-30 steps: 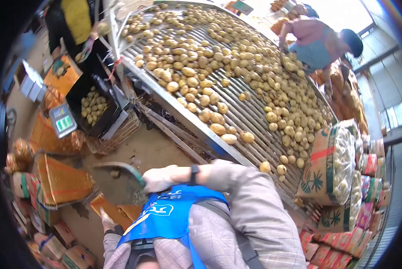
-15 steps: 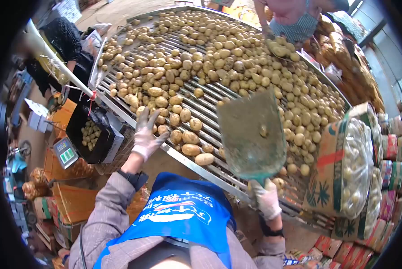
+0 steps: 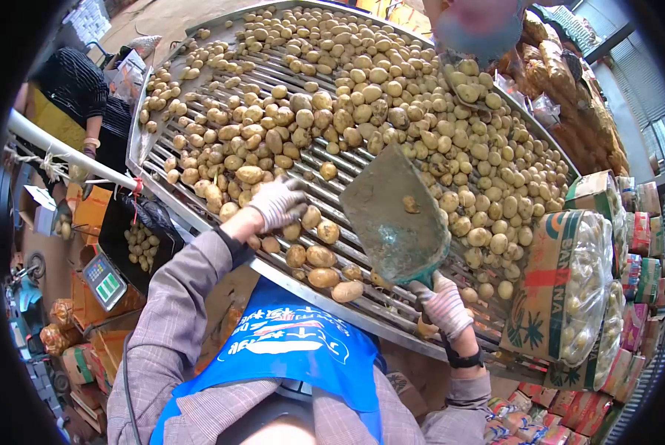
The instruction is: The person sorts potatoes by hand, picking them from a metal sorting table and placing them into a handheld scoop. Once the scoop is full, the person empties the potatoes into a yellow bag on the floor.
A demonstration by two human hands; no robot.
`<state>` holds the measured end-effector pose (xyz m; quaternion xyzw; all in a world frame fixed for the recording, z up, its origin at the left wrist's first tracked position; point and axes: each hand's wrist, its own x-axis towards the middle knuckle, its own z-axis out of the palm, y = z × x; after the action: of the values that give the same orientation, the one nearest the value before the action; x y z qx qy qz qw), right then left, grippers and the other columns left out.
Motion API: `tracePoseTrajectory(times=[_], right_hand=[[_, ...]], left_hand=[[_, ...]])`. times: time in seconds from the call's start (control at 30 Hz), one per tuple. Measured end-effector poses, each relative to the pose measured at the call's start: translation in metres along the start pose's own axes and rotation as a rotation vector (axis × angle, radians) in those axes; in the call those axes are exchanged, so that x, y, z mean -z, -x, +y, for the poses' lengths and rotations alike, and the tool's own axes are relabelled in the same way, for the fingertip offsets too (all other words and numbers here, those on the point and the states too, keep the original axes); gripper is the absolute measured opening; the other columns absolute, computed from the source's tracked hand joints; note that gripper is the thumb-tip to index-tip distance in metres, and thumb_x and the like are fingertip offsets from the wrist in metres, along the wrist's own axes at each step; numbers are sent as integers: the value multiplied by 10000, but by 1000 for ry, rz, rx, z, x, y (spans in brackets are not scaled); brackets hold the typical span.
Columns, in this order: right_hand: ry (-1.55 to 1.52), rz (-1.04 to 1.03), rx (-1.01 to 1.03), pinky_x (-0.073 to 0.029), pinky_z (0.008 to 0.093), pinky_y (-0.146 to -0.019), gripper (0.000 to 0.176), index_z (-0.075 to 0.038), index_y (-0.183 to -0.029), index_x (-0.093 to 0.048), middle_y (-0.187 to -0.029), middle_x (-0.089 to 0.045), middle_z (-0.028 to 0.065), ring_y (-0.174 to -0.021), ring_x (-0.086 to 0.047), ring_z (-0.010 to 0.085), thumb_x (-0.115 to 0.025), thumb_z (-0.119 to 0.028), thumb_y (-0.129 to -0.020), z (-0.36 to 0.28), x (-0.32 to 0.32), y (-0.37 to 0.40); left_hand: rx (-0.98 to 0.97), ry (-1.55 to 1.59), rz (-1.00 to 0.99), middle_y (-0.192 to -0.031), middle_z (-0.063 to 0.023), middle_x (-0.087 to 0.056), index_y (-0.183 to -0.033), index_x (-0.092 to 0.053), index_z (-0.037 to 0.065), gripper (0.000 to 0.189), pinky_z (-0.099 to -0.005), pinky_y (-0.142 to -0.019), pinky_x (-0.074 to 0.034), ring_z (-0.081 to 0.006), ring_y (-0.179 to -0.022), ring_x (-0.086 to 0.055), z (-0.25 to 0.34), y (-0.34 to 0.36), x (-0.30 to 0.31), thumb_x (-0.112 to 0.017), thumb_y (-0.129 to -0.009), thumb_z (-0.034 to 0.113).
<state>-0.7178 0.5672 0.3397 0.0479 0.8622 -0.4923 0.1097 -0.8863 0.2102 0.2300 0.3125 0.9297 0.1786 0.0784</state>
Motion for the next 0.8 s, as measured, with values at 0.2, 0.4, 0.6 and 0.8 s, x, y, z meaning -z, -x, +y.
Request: tracePoseTrajectory(times=[0.2, 0.4, 0.6, 0.8], right_hand=[[-43, -311, -655, -388, 243, -384, 244, -69, -882, -593, -598, -567, 13, -407, -498, 107, -645, -305, -911, -69, 28, -46], [23, -512, -709, -405, 236, -410, 288, -84, -847, -679, -615, -601, -7, -451, -533, 88, -640, -360, -916, -79, 44, -97], [-49, -595, -703, -381, 239, -402, 245, -100, -934, -689, -615, -586, -34, -446, -497, 76, -618, -335, -935, -94, 1, -138], [-148, -596, -780, -357, 213, -390, 218, -152, -860, -658, -578, -563, -42, -417, -469, 72, -635, -356, -930, -87, -36, -156]], left_hand=[[-221, -37, -29, -1104, -123, -590, -1000, -663, 61, 377, -485, -870, -489, -366, -1146, -497, 10, 29, -13, -673, -789, 374], [-230, -16, -140, -1115, -134, -585, -1018, -650, 61, 380, -471, -854, -497, -365, -1173, -487, 5, 35, 4, -680, -788, 362], [125, 97, 340, -1285, -142, -517, -1191, -589, 169, 499, -447, -988, -454, -354, -1224, -482, -21, 14, 48, -737, -730, 289], [525, -53, -5, -1461, -140, -405, -1439, -425, 267, 885, -469, -1076, -398, -388, -1319, -405, -83, -37, 73, -820, -665, 433]])
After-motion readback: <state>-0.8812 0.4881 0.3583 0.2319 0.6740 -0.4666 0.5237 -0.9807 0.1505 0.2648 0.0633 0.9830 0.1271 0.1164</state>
